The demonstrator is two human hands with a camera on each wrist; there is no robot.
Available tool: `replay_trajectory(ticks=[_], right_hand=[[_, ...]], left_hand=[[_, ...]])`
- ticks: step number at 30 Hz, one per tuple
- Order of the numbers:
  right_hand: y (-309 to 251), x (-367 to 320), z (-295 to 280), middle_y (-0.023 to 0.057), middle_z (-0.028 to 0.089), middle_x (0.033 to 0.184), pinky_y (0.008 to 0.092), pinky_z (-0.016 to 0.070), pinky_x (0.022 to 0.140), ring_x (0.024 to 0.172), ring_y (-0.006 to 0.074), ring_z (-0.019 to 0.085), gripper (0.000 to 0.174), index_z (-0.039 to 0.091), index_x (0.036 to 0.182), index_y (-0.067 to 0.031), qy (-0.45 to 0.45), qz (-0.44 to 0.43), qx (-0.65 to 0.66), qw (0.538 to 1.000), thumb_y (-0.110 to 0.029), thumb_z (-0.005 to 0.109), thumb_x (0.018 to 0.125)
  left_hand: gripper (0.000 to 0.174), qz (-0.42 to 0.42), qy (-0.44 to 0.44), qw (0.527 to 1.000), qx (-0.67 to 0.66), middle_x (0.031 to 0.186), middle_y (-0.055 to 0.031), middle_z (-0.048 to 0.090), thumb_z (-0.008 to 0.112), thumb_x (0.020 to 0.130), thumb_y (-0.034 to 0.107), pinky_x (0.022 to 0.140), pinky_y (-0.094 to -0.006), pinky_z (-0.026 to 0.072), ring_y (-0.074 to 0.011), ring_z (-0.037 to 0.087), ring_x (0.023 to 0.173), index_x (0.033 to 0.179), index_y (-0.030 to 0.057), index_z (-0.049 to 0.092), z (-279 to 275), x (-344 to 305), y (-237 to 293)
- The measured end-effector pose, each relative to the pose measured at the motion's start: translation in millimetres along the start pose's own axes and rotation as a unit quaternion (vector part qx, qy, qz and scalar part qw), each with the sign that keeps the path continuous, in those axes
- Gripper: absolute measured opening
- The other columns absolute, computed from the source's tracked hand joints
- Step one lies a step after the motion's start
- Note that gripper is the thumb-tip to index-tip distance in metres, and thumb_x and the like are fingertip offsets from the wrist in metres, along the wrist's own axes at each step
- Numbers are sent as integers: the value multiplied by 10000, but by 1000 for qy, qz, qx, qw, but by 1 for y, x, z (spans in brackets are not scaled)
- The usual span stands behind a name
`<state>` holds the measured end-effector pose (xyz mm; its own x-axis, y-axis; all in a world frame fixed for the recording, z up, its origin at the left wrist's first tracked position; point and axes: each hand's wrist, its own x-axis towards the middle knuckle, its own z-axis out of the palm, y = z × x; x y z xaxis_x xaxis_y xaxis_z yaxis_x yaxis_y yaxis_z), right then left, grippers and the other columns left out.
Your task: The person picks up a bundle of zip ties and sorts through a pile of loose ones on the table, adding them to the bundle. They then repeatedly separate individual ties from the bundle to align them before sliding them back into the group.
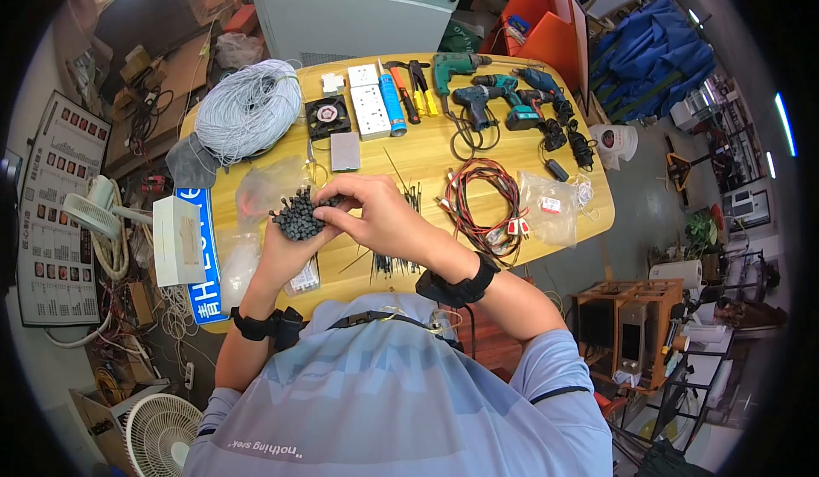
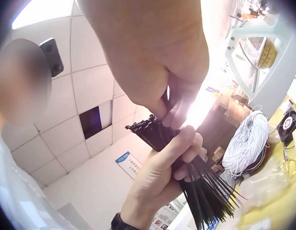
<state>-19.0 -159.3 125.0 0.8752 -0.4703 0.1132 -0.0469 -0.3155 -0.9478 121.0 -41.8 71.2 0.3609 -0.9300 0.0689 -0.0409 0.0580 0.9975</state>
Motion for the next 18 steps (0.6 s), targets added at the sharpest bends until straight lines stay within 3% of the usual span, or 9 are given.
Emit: replay_trajectory(ticks=[3,5,6,8,9,11,15,16,18], right_hand=[[-6,-1,2,84,684,987,251,552,762,888,109,653,173,661,1054,21,12,-13,-11,1000,-12,687,887],[-1,0,6,106,693,959,272,556,753,858,148,677,171,669,1034,21,36,-38,-9,999,-28,698,873],[1,0,7,128,702,930,293,560,743,827,188,701,170,676,1014,20,59,-63,-8,996,-44,709,859],[-1,0,4,110,693,976,277,554,765,872,156,676,179,670,1044,21,34,-39,-13,999,-27,697,874],[-2,0,2,93,683,1022,261,549,787,917,123,651,190,664,1074,22,8,-16,-18,1000,-10,685,888],[-2,-1,1,94,682,1030,262,547,797,926,128,651,195,665,1075,22,0,-28,-23,999,-9,689,883],[1,-2,-2,100,694,998,303,548,757,842,193,672,283,658,1078,10,1,-52,0,999,-82,757,830],[-2,-2,-5,100,694,998,303,548,757,842,193,672,283,658,1078,10,0,-52,0,999,-82,757,830],[-12,0,-14,119,638,1176,338,531,843,1006,217,637,482,598,1217,-22,-4,-63,-26,998,-153,802,801]], left_hand=[[200,35,18,999,30,727,-22,677,798,804,118,631,-299,498,-74,593,677,899,-8,676,-6,3,-11],[195,76,21,983,168,764,-71,660,771,790,69,639,-321,491,-154,607,664,910,-21,646,-11,6,-15],[195,76,21,983,168,764,-71,660,771,790,69,639,-321,491,-154,607,664,910,-21,646,-11,8,-13],[212,103,33,986,127,842,-109,644,736,765,18,657,-342,489,-238,623,707,936,-29,618,-10,14,-6],[212,103,33,986,127,842,-109,644,736,765,18,657,-342,489,-238,623,707,936,-29,618,-11,15,-3],[256,232,38,947,218,925,-110,636,709,751,-11,696,-332,496,-262,633,772,984,-30,603,-12,17,1],[248,214,27,966,145,914,-111,666,697,735,-31,700,-333,506,-255,653,772,973,-28,630,-11,13,0],[240,210,-10,965,154,876,-110,680,700,736,-30,692,-328,509,-242,661,750,971,-24,647,-16,7,-1],[233,206,-45,964,163,838,-109,694,702,738,-29,684,-323,513,-230,669,727,968,-20,665,-18,2,-4]])
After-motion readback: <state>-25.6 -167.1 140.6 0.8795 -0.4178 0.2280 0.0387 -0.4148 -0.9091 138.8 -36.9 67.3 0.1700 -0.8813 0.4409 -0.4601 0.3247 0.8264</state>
